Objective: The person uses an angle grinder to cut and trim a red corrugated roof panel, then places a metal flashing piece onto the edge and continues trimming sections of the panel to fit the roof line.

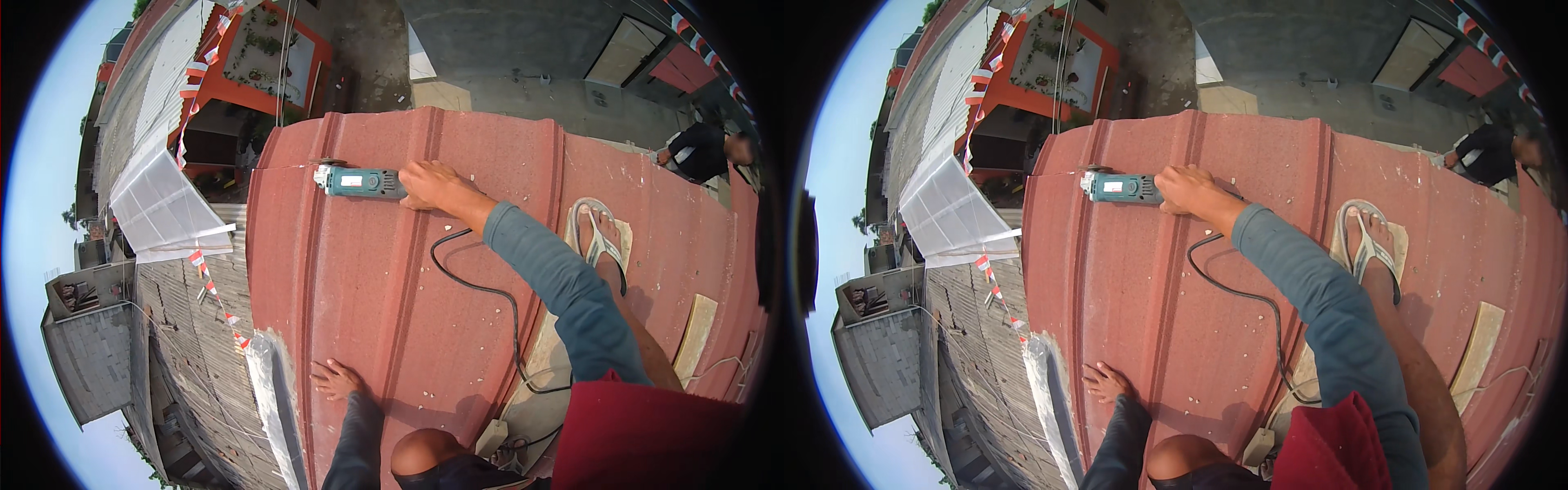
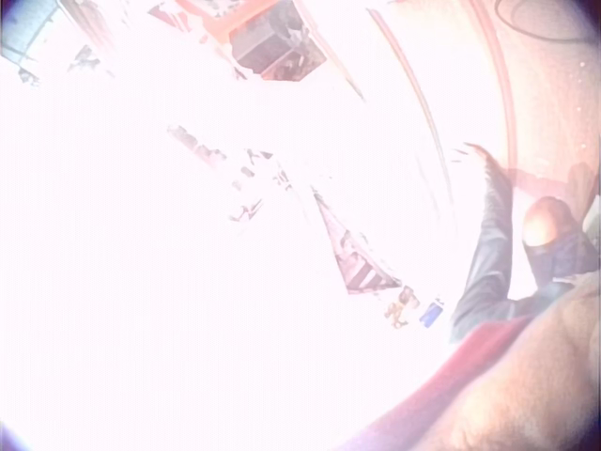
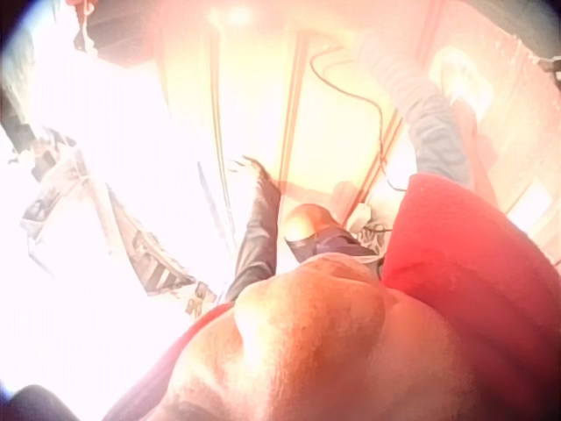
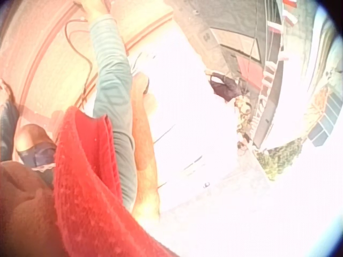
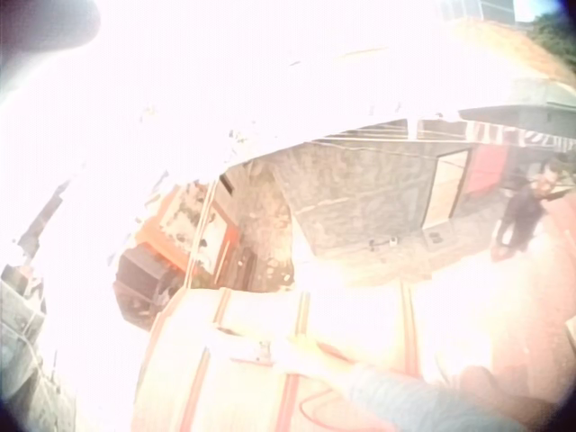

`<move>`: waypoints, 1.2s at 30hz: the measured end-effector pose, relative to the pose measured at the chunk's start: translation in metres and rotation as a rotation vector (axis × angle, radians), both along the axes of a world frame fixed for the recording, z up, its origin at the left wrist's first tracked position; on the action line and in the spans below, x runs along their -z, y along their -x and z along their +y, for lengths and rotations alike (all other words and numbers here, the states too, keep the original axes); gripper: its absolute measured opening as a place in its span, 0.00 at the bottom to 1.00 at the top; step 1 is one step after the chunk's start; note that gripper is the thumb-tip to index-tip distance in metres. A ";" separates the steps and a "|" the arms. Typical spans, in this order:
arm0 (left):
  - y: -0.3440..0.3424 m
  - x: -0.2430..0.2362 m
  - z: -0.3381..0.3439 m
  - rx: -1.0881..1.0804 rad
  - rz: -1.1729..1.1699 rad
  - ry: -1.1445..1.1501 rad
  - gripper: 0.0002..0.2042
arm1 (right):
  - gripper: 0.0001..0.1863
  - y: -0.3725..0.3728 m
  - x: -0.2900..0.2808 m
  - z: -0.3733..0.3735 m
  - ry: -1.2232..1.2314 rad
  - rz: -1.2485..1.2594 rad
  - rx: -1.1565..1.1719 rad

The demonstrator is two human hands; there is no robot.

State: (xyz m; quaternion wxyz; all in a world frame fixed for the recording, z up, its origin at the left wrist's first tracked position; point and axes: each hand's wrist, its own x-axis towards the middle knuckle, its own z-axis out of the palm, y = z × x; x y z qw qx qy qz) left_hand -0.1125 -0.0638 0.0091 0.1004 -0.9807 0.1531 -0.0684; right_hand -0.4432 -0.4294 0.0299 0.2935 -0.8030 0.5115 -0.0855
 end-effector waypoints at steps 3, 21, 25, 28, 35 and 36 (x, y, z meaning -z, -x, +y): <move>0.000 -0.001 0.001 0.016 0.006 0.000 0.28 | 0.19 0.003 -0.004 0.000 -0.008 -0.002 -0.016; 0.004 -0.002 -0.002 -0.005 0.021 -0.002 0.28 | 0.23 0.007 -0.028 0.045 -0.034 -0.064 0.090; 0.006 -0.001 -0.003 -0.018 0.024 0.018 0.28 | 0.27 0.005 -0.053 0.073 -0.079 -0.132 0.096; -0.001 0.000 0.001 -0.019 0.009 0.019 0.28 | 0.26 -0.004 -0.071 0.091 -0.109 -0.158 0.099; -0.001 -0.003 -0.004 0.005 0.034 0.031 0.29 | 0.28 -0.020 -0.090 0.093 -0.010 -0.127 0.069; -0.001 -0.003 -0.004 0.014 0.039 0.038 0.29 | 0.28 -0.020 -0.093 0.087 -0.008 -0.118 0.064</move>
